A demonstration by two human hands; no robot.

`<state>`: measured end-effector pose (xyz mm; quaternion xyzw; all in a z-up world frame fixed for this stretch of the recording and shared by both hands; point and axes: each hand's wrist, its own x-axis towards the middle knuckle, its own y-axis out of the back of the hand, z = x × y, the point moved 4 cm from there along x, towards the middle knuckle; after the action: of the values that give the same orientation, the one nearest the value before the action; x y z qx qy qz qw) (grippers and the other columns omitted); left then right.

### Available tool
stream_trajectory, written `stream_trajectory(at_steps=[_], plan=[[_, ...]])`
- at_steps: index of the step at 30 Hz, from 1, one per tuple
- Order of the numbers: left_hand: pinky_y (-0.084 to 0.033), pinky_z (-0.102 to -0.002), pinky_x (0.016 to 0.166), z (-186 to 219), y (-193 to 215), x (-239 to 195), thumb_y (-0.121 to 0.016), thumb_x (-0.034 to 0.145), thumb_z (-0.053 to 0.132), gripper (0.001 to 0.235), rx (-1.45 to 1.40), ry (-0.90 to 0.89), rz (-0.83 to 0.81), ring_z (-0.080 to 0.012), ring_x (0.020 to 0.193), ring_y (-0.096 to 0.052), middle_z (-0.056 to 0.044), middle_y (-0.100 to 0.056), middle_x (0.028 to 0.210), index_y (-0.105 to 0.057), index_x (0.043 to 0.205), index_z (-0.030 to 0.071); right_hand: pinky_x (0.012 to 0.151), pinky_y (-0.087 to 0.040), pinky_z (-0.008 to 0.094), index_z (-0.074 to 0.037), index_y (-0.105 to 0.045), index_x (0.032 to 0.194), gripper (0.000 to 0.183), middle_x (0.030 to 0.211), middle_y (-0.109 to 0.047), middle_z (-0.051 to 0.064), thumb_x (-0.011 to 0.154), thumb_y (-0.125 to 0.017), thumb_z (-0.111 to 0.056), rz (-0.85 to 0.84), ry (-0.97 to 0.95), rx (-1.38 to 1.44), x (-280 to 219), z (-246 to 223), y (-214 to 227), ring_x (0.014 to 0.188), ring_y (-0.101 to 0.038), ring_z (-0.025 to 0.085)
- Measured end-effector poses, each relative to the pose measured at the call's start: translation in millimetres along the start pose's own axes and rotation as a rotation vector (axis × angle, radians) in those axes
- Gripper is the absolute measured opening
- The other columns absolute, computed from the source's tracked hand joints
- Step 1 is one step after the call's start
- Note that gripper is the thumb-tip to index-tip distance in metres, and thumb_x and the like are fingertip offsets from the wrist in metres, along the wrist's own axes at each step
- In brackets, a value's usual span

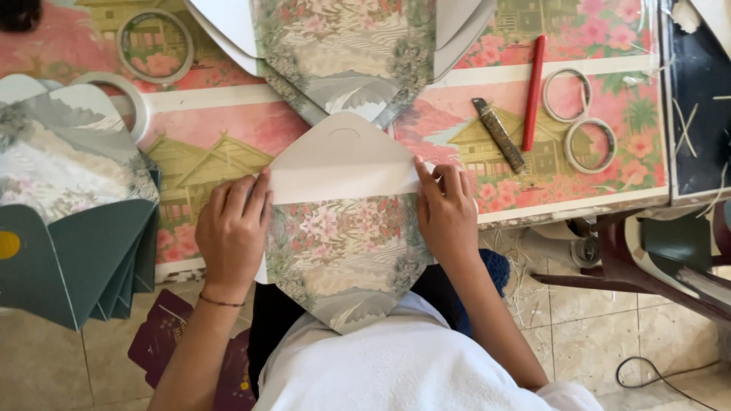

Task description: The person sits and folds a stack of decorative paper envelopes. They pick up each envelope, fold the side flaps inward, and then fold the bottom flap up to close it. The completed envelopes are placed in a pile to the left.

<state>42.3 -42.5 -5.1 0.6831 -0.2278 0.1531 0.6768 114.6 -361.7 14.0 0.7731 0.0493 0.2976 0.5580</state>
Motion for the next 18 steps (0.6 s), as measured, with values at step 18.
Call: stream_trajectory(at_steps=[18], plan=[[-0.057,-0.049,0.082,-5.2,98.8,-37.1,-0.079,0.111,0.022,0.066,-0.406,0.567,-0.251,-0.0366,0.102,-0.075,-0.021,-0.076,0.128,-0.055,0.167,-0.005,0.101,-0.051,0.041,0.005,-0.070,0.107,0.039,0.122,-0.072,0.017,0.080,-0.043,0.015,-0.122,-0.385,0.387,-45.8,41.9,70.9,0.114,-0.070,0.035]])
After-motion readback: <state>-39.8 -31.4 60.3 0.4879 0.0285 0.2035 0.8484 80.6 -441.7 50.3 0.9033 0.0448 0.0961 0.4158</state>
